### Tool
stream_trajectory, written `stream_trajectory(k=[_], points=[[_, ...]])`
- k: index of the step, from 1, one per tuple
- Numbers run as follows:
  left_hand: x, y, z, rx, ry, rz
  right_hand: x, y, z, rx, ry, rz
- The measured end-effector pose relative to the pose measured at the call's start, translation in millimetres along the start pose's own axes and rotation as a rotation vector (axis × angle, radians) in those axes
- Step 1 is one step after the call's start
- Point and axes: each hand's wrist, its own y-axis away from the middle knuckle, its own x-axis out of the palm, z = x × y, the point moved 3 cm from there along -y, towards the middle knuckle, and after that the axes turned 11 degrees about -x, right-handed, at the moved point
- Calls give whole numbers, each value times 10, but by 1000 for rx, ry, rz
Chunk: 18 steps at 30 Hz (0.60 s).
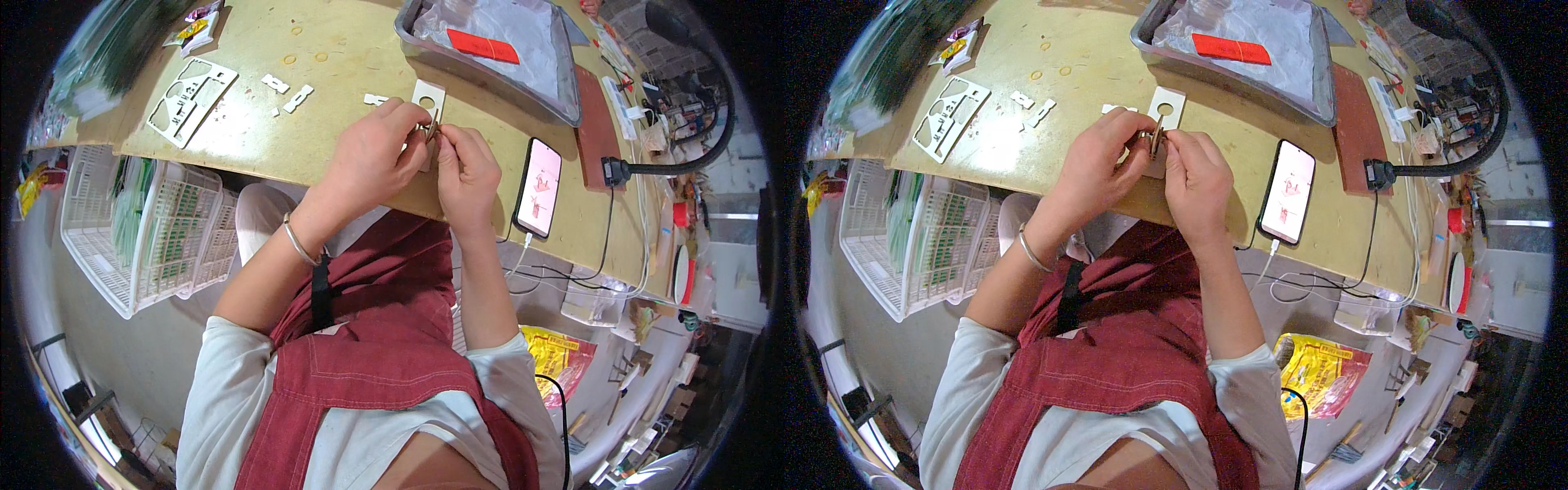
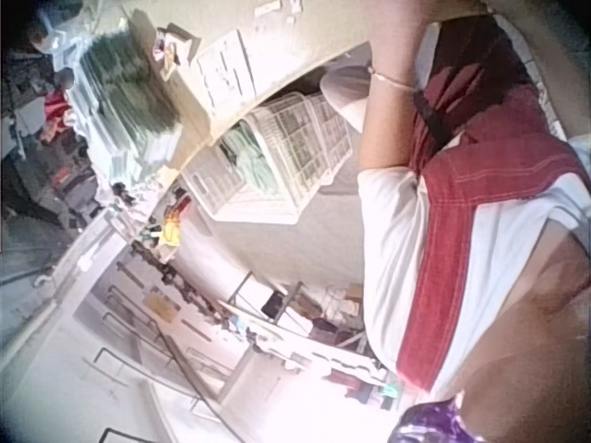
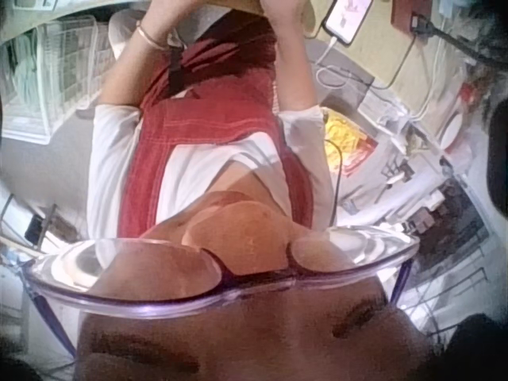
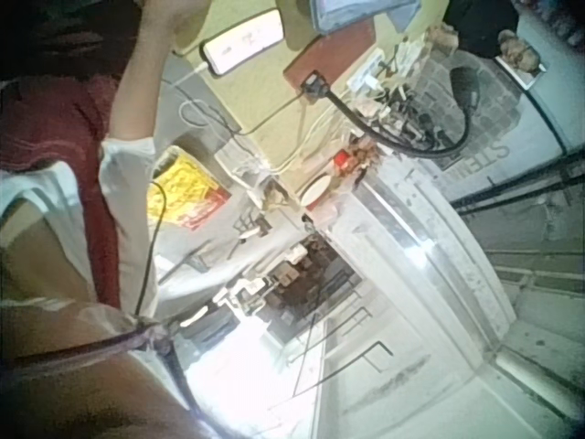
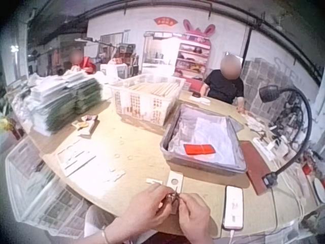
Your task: The person assembles small white plastic components by hand, snapping pieces together and stacking them on the table. They handle multiple small parts, aligning and joining them into a compact assembly.
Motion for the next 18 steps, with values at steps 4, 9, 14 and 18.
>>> stream_trajectory(k=[4, 9, 14, 18], points=[[43, 21, 4, 2, 22, -35, -38, -46, 11, -28, 28, 38], [38, 28, 6, 4, 48, -26, -80, -105, 26, 31, -26, 87], [6, 13, 21, -2, 87, 11, -76, -114, 23, 38, -28, 101], [6, -14, 44, 9, 65, 17, -72, -123, 4, 59, -63, 114]])
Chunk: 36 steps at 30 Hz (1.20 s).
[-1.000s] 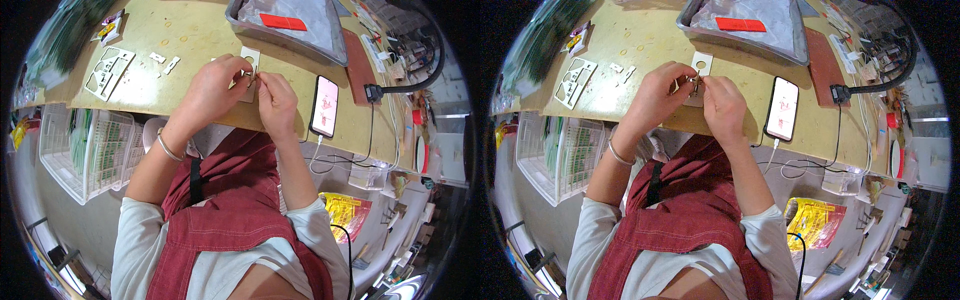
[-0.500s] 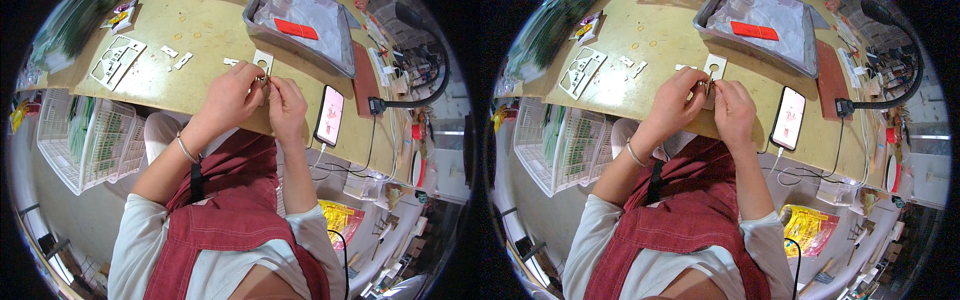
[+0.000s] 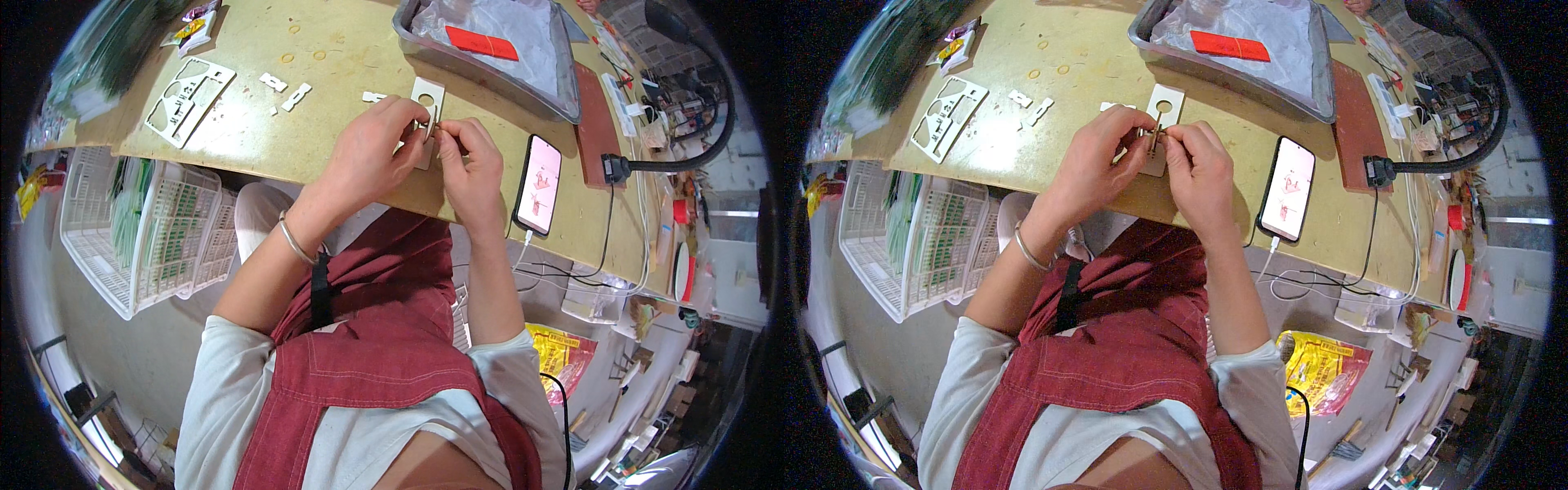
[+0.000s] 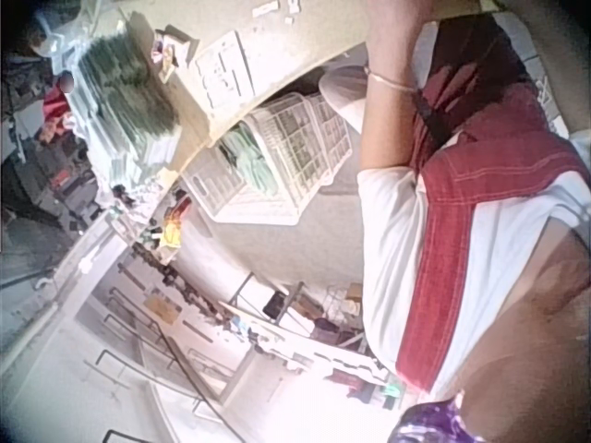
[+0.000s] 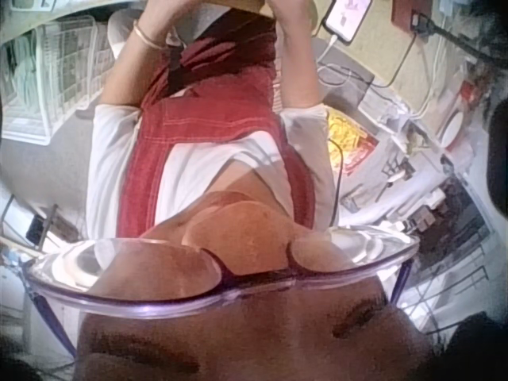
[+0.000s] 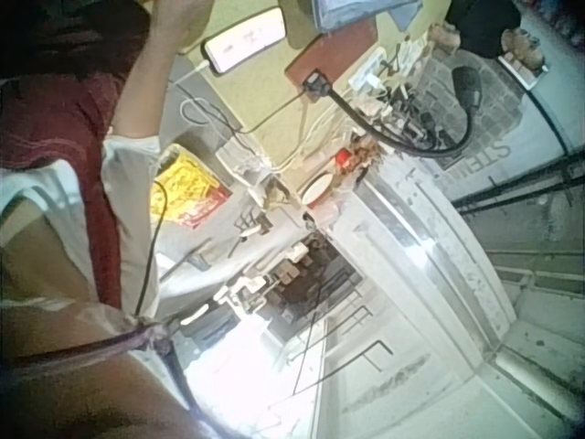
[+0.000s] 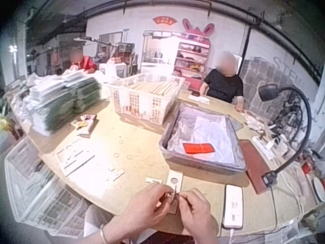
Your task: The person assembles small white plastic components by hand, snapping pieces together and stacking them on the table. They handle multiple small parts, aligning and joining them into a compact assembly.
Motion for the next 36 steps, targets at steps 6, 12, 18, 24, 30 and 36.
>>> stream_trajectory(k=[6, 12, 18, 24, 30, 36], points=[[31, -24, -1, 9, -64, 18, -47, 4, -51, -80, 43, 42], [31, 54, -13, 44, -55, -12, -23, 70, -121, 49, -142, 0], [-14, 75, -43, 17, -30, 43, -12, 106, -150, 91, -174, -9], [-34, 51, 23, 25, -37, 97, -21, 76, -139, 108, -152, 37], [-72, 11, -31, 61, -66, 113, -35, 62, -119, 86, -144, 40], [-79, -74, 104, -68, 176, 229, -58, -2, -10, -41, 14, 70]])
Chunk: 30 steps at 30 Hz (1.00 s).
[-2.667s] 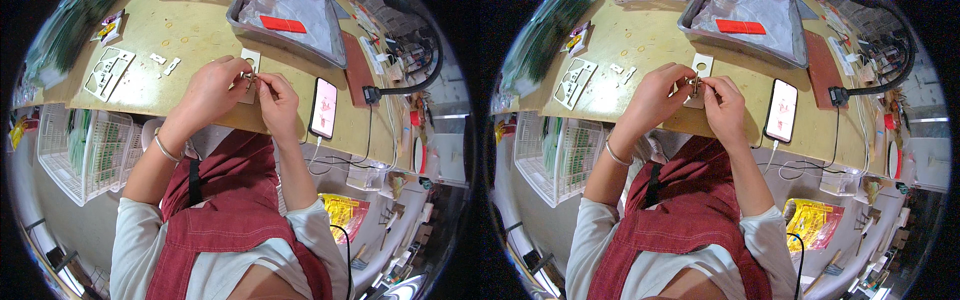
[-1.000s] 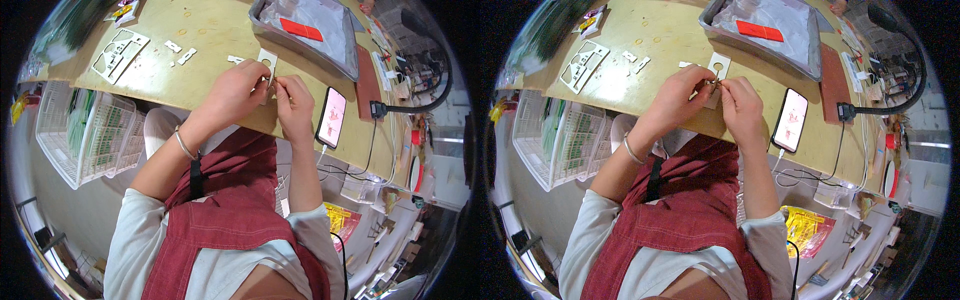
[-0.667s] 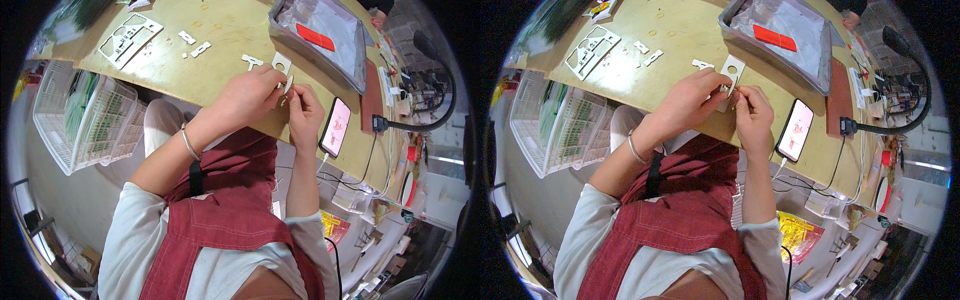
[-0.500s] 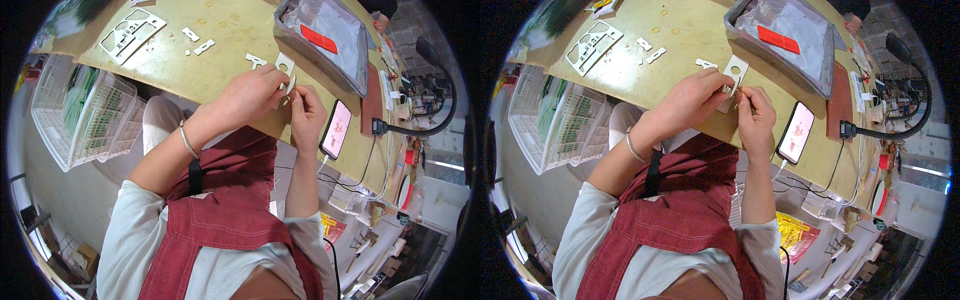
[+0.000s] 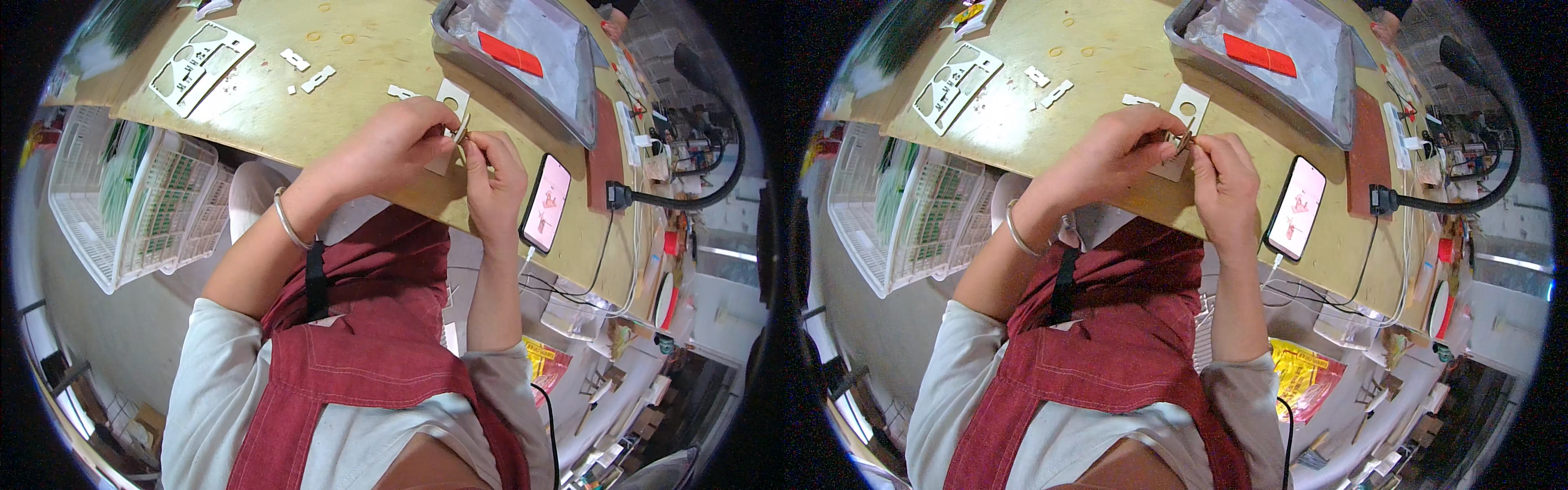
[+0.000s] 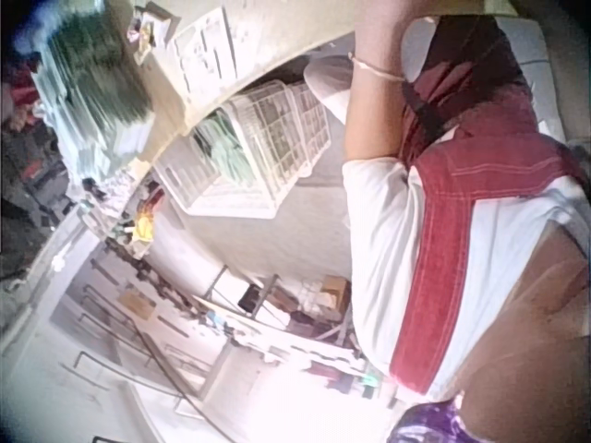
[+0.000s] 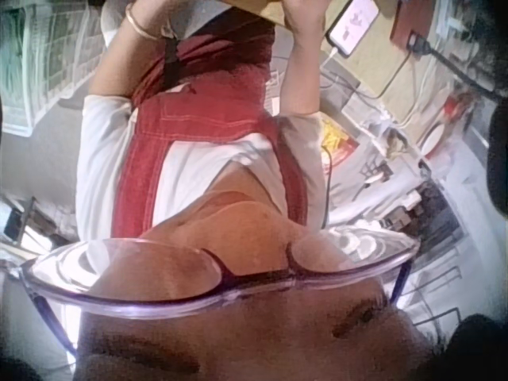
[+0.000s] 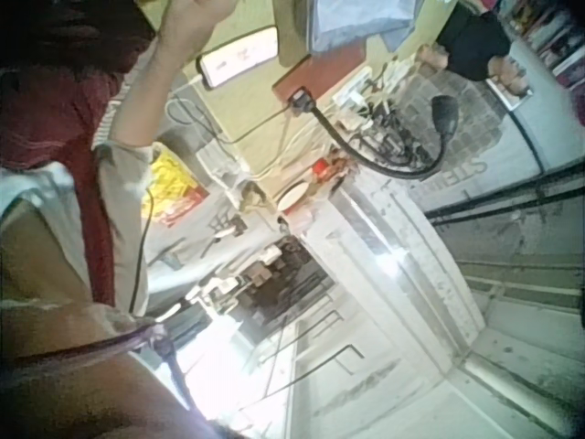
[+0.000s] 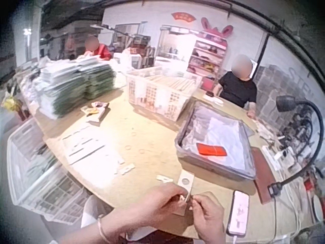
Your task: The person assembles small white plastic components by hand, snapping pieces together and stacking them on the table. They handle multiple small parts, aligning and joining them into a compact assembly.
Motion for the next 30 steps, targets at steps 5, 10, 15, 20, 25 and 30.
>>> stream_trajectory(k=[5, 10, 15, 20, 25, 30], points=[[-28, 16, -3, -15, 91, 18, -14, -30, 45, -11, 32, 2], [-46, 38, 41, -61, 199, 37, -5, -40, 58, 12, 39, 11], [-37, 23, 60, -65, 170, 40, -7, -24, 28, 2, 32, -11], [-23, 8, 59, -77, 143, 43, -4, -23, 26, -85, 109, -24], [-3, 10, 80, -75, 179, 39, -34, -8, -7, -15, 31, 26], [-8, 7, 70, -61, 146, 36, -39, -33, -10, -45, 56, 1]])
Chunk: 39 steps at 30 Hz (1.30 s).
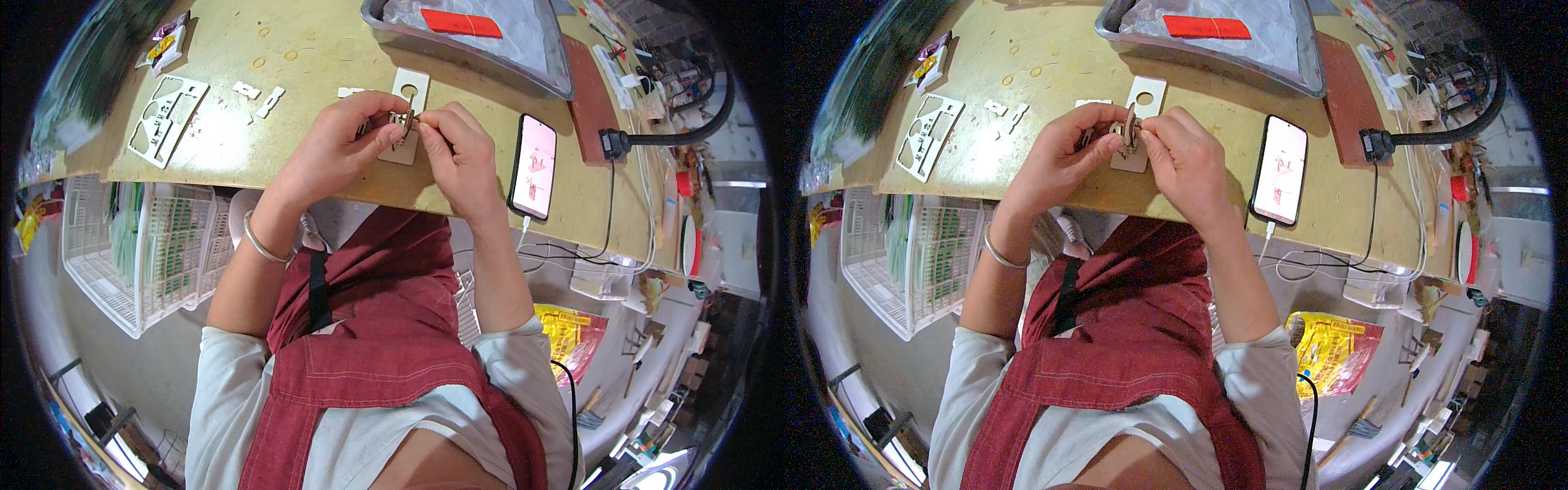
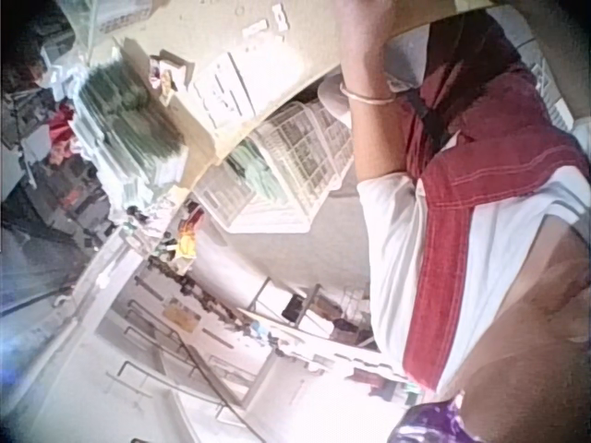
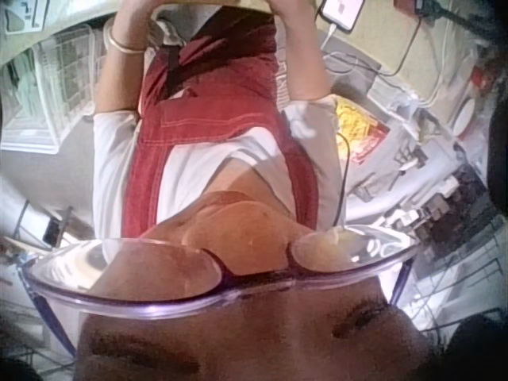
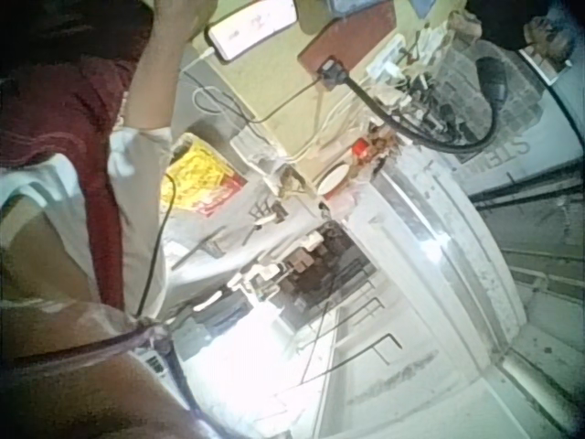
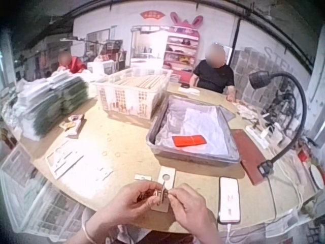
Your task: The person assembles small white plastic components by hand, snapping pieces together and stacking them on the table. They handle multiple small parts, aligning and joining them into a compact assembly.
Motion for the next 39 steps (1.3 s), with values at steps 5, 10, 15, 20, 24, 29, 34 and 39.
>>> stream_trajectory(k=[5, 10, 15, 20, 24, 29, 34, 39], points=[[11, 7, -55, 57, -103, -28, -3, 14, -21, 5, -11, 4], [42, 25, -107, 63, -149, -64, 8, 19, 2, -45, 54, -17], [63, 26, -120, 164, -280, -110, 15, 10, -12, -100, 95, -27], [132, 67, -198, 188, -499, -149, 34, 33, -25, -58, 70, -30], [128, 71, -213, 194, -439, -152, 67, 93, -65, 21, -65, -85], [139, 82, -73, 140, -201, -137, 70, 131, -113, 63, -139, -93], [175, 57, 97, 14, 9, -112, 77, 95, -72, 93, -156, -69], [177, 36, 136, -3, 109, -110, 55, 133, -57, 87, -78, -54]])
